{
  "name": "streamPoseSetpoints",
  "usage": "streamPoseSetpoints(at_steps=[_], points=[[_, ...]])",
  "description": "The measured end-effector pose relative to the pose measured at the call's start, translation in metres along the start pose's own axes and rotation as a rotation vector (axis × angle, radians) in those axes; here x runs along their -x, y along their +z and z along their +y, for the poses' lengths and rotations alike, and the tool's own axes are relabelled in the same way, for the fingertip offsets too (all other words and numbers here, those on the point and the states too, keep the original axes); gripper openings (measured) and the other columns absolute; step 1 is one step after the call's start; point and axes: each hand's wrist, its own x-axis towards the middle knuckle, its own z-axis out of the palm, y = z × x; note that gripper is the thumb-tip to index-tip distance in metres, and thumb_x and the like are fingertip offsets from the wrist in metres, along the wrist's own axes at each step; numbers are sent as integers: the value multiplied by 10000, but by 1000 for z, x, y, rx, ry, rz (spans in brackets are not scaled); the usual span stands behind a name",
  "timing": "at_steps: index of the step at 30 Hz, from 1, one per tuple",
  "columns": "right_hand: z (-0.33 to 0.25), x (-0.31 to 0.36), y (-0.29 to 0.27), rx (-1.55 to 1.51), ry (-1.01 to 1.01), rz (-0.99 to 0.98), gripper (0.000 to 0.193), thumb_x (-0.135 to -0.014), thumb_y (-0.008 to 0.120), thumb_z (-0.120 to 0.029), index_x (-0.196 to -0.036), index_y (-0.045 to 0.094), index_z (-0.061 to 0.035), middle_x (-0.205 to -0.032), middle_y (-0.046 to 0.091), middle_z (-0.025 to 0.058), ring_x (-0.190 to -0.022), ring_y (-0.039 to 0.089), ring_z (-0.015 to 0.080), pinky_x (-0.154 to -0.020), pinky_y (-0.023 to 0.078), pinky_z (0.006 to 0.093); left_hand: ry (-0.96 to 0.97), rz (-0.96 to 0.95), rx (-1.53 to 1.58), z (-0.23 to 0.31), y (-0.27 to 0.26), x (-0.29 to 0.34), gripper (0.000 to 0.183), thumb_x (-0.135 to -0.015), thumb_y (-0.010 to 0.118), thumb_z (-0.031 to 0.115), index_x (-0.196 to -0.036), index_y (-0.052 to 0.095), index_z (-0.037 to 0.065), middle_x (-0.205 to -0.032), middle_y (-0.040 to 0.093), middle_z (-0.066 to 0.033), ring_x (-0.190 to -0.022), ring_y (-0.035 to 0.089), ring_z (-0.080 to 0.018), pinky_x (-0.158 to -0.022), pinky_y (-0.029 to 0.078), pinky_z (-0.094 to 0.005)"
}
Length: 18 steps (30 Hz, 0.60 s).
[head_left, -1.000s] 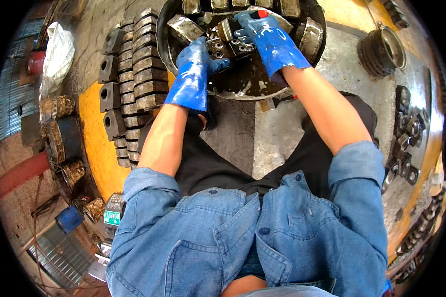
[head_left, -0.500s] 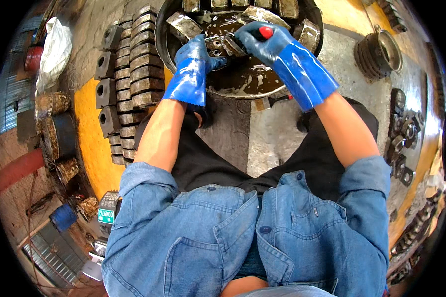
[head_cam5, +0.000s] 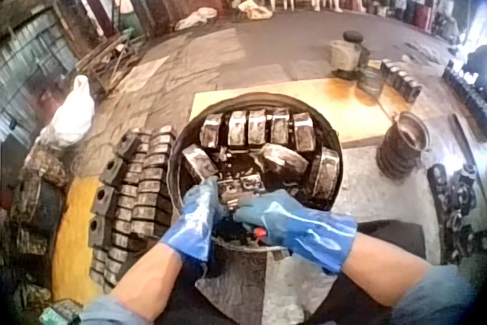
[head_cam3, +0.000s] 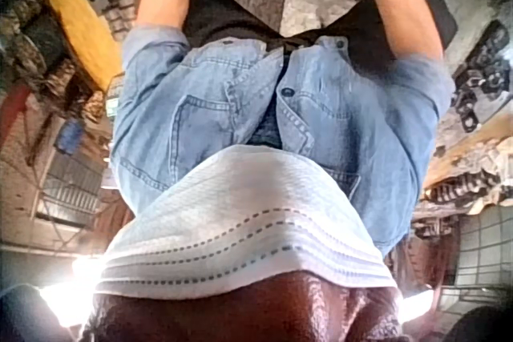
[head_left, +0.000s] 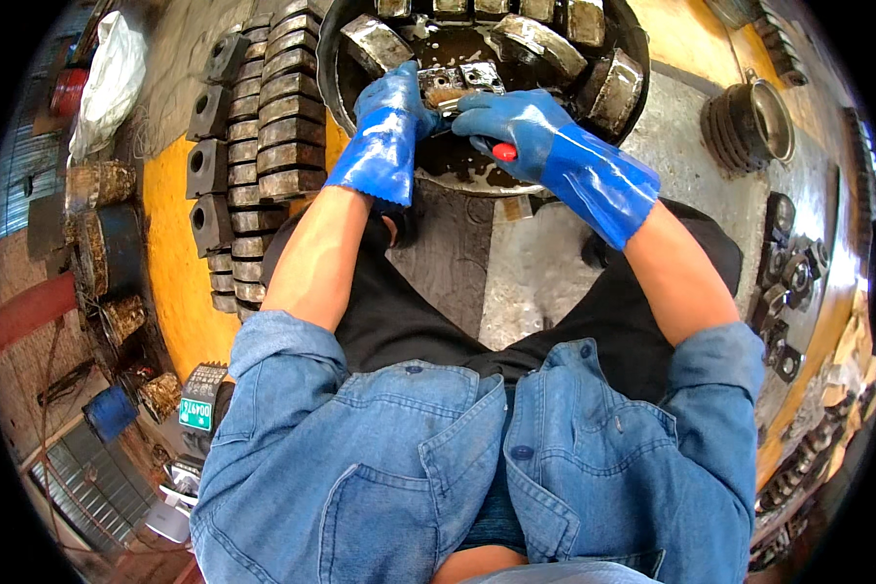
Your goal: The person cleans greasy metal blocks in a bucket of liquid using a brush, lifting and scrubbing each one before placing it back.
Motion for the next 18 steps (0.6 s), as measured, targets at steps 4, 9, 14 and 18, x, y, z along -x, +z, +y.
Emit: streamPoseSetpoints(at_steps=[4,9,14,18], points=[[6,1,-1,128,60,-48,350,-814,742,-20,-1145,711,-129,-1203,704,84,-912,722,352,-750,598,424,18,-21,22,4,-6,2,880,-653,949,459,-1349,613,40,-1246,705,-238,-1193,670,-373,-1027,529,-438],[-1,-1,-4,32,16,-133,373,-796,737,-12,-1149,712,-132,-1195,707,89,-916,725,333,-760,599,423,19,50,14,-4,5,-1,951,-631,958,484,-1387,590,40,-1255,699,-250,-1209,664,-377,-1036,525,-437],[6,0,-8,162,147,-121,399,-793,733,2,-1168,710,-133,-1182,723,100,-979,722,348,-800,605,424,19,1,41,0,-1,0,965,-635,960,469,-1404,582,26,-1267,699,-245,-1216,662,-376,-1046,523,-421],[-12,0,-11,59,-6,-115,425,-764,731,17,-1163,718,-128,-1195,724,118,-972,726,356,-784,604,410,18,20,15,-4,5,-2,960,-636,960,460,-1403,583,25,-1269,700,-238,-1219,661,-372,-1051,519,-423]])
